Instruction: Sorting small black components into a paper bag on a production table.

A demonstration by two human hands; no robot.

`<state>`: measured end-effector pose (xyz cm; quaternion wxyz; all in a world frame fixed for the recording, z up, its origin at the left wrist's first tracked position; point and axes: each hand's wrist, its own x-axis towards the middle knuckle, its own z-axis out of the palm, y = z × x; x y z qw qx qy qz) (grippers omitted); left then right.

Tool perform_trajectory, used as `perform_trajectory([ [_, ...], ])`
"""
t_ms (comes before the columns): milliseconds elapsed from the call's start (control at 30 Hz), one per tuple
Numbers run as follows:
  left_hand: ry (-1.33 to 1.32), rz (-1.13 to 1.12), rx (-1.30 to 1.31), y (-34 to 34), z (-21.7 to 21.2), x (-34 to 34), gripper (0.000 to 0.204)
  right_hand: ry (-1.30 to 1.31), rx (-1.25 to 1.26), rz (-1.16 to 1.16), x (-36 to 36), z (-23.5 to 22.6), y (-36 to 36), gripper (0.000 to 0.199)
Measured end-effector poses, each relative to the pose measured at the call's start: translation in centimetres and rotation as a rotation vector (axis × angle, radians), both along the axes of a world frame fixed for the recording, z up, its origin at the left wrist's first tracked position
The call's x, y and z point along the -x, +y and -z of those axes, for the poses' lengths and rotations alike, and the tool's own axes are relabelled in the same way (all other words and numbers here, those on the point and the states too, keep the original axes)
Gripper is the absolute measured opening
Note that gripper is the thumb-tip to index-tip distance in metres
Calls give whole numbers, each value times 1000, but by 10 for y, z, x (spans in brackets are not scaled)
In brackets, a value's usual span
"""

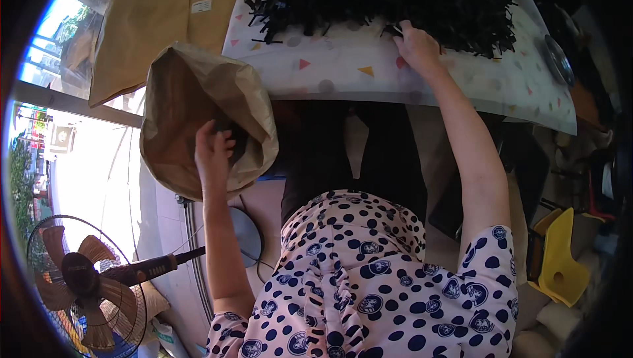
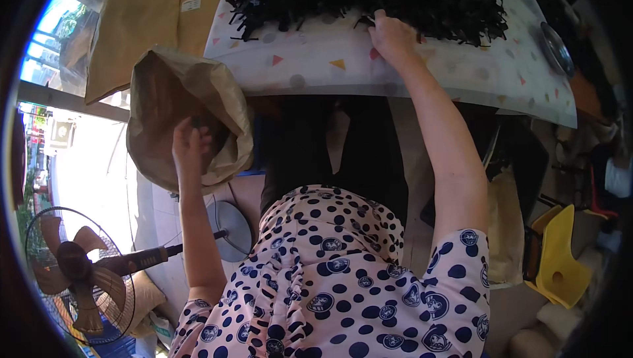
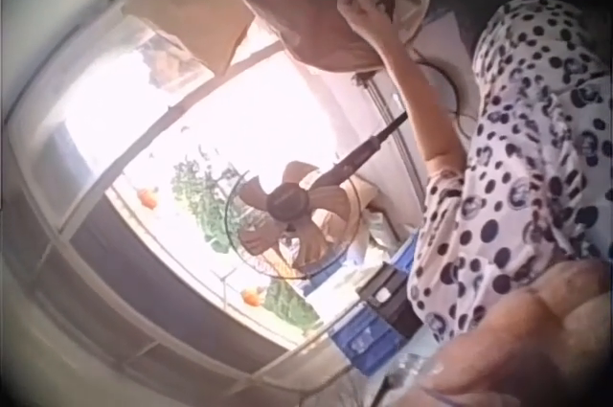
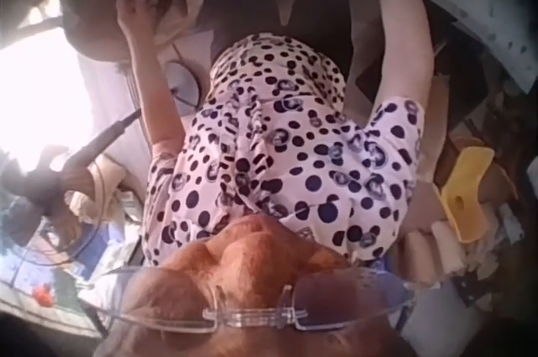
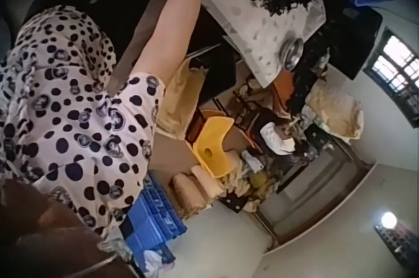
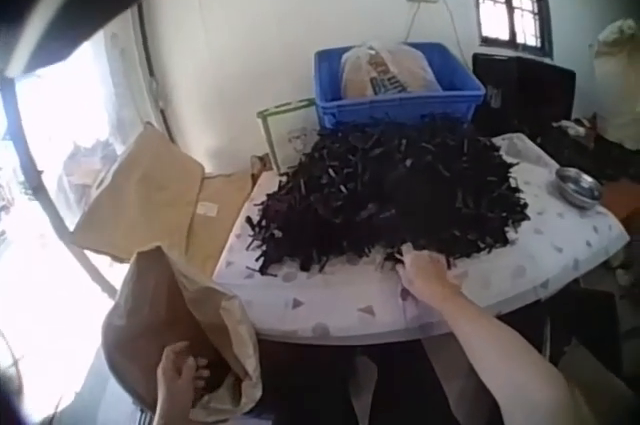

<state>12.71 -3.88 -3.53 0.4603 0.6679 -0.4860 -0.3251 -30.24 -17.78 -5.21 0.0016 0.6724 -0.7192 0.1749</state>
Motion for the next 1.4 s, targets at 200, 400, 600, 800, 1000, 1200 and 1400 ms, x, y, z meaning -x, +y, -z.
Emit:
perform_trajectory([
  [200,-572,-13,392,-18,47,-54,31,-43,37,-70,10,9,-3,35],
  [400,73,37,199,10,-2,28,26,-333,-89,-339,-8,7,21,27],
  [600,863,567,-281,13,-23,98,43,-702,-180,-653,-83,-34,96,25],
  [800,1246,756,-384,21,-6,105,44,-877,-141,-1002,-116,-55,141,39],
  [1000,1325,789,-433,39,-9,111,41,-810,-112,-1030,-110,-40,152,37],
  [1200,962,638,-295,50,-27,121,38,-1127,-151,-686,-122,-30,179,14],
  [1400,454,626,-134,52,-27,124,35,-1087,-193,-597,-138,-34,197,17],
])
